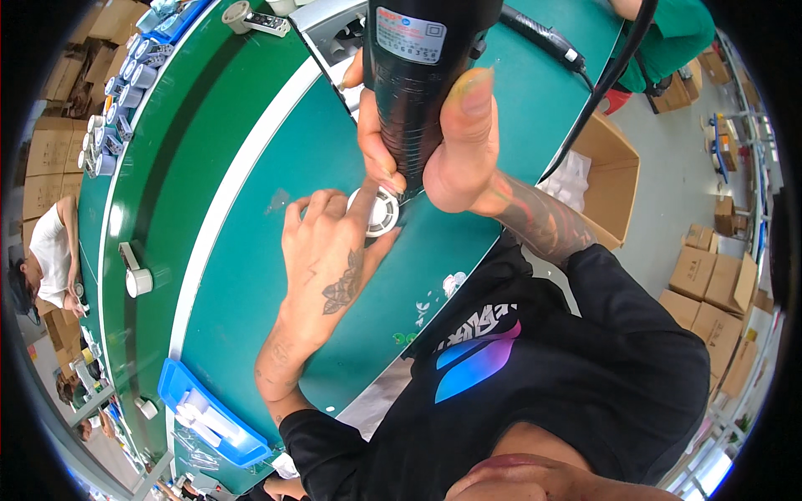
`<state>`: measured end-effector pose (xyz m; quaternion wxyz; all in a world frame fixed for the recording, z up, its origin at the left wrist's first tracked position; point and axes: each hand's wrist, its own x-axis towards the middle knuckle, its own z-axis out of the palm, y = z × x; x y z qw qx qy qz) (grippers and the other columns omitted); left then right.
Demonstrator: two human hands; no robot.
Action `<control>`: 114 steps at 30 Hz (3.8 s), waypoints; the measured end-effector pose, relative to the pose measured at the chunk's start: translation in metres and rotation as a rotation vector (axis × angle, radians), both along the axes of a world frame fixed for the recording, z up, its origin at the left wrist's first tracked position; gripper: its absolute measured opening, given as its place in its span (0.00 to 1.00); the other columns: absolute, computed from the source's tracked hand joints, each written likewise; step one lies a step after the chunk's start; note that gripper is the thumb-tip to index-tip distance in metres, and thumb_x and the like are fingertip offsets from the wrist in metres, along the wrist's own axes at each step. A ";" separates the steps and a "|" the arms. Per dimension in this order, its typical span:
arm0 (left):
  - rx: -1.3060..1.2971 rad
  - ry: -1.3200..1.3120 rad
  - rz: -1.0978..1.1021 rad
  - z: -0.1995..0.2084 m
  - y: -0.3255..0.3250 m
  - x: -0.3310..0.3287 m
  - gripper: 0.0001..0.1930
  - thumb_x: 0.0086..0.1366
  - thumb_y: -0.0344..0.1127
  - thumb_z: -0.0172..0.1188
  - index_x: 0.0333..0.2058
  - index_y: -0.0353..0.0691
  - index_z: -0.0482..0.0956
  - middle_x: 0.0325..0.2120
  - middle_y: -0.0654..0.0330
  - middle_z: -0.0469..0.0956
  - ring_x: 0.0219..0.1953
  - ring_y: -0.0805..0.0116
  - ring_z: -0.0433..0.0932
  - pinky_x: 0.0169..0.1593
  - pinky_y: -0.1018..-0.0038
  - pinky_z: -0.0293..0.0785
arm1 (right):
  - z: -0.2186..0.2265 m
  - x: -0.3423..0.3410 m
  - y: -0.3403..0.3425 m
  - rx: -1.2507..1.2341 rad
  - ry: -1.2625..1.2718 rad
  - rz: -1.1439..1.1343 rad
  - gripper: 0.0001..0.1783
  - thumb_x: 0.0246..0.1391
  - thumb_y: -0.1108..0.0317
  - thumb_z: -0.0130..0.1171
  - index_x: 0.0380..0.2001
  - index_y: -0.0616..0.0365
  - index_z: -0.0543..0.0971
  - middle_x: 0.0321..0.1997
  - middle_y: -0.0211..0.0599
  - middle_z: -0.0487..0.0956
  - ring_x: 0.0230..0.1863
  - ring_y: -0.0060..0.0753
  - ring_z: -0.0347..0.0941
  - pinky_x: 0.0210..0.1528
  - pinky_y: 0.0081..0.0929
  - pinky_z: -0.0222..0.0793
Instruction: Use an electric screwdriver to secure components onto an electronic strip at a factory workbench.
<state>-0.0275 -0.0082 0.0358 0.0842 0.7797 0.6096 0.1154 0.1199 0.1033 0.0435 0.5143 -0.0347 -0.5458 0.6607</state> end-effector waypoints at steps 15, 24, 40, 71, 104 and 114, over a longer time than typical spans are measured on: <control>-0.008 0.010 0.003 -0.002 -0.001 0.001 0.30 0.55 0.44 0.76 0.55 0.41 0.80 0.31 0.54 0.84 0.44 0.59 0.81 0.51 0.61 0.69 | -0.005 0.004 0.000 0.060 0.001 0.015 0.38 0.69 0.33 0.44 0.53 0.63 0.69 0.24 0.35 0.75 0.18 0.15 0.66 0.20 0.17 0.62; -0.027 0.027 0.004 -0.001 0.003 -0.001 0.23 0.53 0.44 0.76 0.46 0.41 0.83 0.33 0.56 0.85 0.46 0.60 0.81 0.54 0.60 0.68 | 0.004 0.003 -0.015 -0.016 -0.233 -0.083 0.61 0.47 0.11 0.42 0.49 0.68 0.68 0.18 0.33 0.73 0.14 0.19 0.65 0.18 0.19 0.64; -0.330 -0.475 0.391 0.043 -0.025 -0.123 0.29 0.54 0.41 0.77 0.52 0.32 0.81 0.42 0.54 0.85 0.45 0.68 0.83 0.52 0.68 0.79 | 0.025 0.073 0.013 -0.044 0.466 0.112 0.42 0.63 0.24 0.43 0.57 0.53 0.66 0.19 0.31 0.65 0.11 0.27 0.61 0.12 0.28 0.63; 0.146 -0.026 0.203 -0.074 0.301 -0.321 0.39 0.51 0.31 0.74 0.64 0.50 0.71 0.55 0.50 0.77 0.59 0.47 0.75 0.66 0.59 0.69 | 0.026 0.086 0.024 -0.776 -0.172 0.049 0.30 0.69 0.42 0.51 0.51 0.63 0.72 0.18 0.27 0.66 0.11 0.20 0.61 0.15 0.24 0.60; -0.043 0.142 0.145 -0.029 0.000 0.013 0.28 0.62 0.47 0.71 0.55 0.36 0.76 0.34 0.49 0.77 0.22 0.50 0.83 0.22 0.59 0.79 | -0.008 0.031 0.031 0.081 0.017 -0.157 0.31 0.68 0.48 0.60 0.56 0.66 0.69 0.23 0.24 0.72 0.19 0.09 0.64 0.19 0.15 0.60; -0.033 0.141 0.135 -0.029 -0.001 0.015 0.30 0.62 0.46 0.71 0.57 0.34 0.76 0.33 0.49 0.77 0.23 0.51 0.83 0.23 0.60 0.79 | -0.020 0.028 0.043 0.083 -0.015 -0.202 0.29 0.68 0.47 0.59 0.51 0.64 0.70 0.20 0.23 0.71 0.17 0.10 0.64 0.17 0.15 0.59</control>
